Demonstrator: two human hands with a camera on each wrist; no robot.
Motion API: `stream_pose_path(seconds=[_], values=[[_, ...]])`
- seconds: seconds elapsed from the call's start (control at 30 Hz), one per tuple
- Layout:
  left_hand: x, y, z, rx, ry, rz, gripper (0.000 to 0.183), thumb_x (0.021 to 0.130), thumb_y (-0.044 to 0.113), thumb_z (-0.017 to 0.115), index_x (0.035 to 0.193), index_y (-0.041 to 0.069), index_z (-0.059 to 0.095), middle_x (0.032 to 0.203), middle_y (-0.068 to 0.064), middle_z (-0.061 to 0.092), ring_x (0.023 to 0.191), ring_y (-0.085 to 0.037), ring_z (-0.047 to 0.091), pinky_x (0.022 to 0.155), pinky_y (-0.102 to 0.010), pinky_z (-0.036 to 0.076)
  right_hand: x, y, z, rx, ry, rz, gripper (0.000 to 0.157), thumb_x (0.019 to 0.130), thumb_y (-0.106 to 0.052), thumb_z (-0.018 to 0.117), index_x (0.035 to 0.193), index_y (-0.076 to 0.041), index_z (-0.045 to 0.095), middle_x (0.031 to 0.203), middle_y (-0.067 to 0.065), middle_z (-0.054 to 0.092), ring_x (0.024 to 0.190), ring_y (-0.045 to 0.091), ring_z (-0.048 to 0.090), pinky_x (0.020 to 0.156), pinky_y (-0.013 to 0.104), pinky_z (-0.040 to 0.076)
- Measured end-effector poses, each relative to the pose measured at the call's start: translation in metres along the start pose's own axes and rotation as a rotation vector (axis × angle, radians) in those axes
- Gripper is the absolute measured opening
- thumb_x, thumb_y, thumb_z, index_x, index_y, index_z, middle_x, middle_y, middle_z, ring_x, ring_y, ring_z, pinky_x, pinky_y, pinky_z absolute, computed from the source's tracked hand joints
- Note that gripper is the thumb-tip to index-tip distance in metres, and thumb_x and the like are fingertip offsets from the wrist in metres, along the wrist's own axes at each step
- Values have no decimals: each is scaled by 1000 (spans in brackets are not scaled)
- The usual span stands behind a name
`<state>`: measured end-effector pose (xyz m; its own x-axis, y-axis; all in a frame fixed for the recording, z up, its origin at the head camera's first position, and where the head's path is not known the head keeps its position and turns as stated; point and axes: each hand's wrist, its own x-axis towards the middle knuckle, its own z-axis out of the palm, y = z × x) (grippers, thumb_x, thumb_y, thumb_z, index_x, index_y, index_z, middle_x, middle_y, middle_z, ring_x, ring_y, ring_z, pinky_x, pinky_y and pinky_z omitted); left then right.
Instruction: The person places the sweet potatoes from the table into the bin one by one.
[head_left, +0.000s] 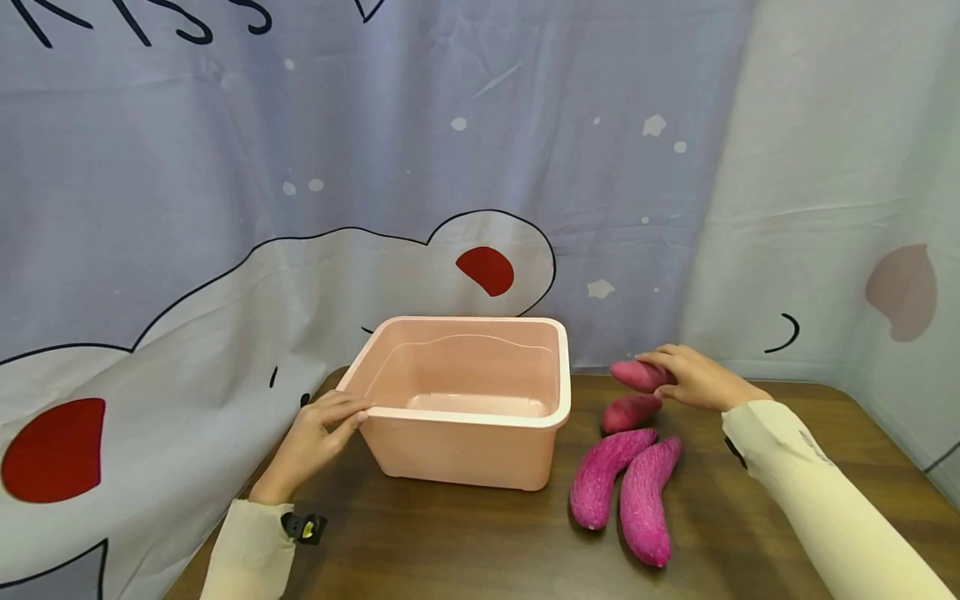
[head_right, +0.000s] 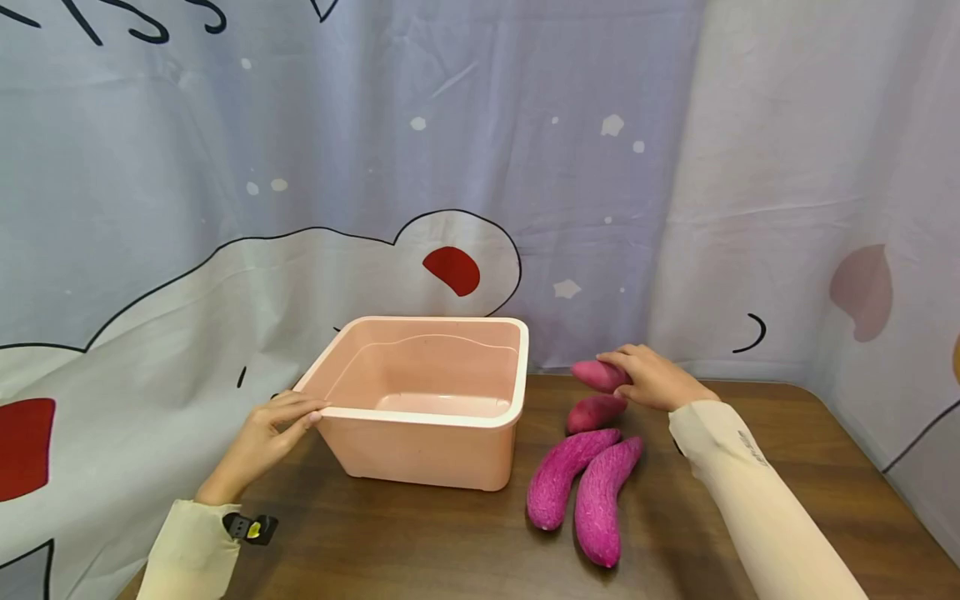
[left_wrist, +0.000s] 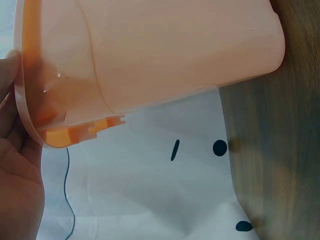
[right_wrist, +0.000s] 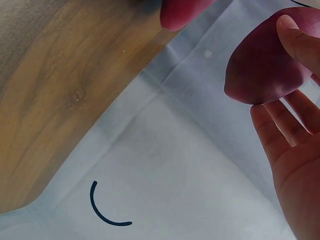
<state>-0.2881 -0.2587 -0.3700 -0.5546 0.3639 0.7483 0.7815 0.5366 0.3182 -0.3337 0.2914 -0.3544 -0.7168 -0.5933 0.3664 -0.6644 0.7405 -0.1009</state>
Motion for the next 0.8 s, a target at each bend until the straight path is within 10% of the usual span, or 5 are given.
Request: stream_pose_path(seconds=[0.8], values=[[1, -1, 0, -6, -2, 2, 22, 76, -12, 72, 97, -4, 74, 94, -10, 72, 88, -18, 63, 82, -6, 43, 19, -12, -14, 5, -21, 43, 50, 78, -5, 76, 123, 5, 59, 112, 22, 64, 105, 40, 58, 92, 54, 46]])
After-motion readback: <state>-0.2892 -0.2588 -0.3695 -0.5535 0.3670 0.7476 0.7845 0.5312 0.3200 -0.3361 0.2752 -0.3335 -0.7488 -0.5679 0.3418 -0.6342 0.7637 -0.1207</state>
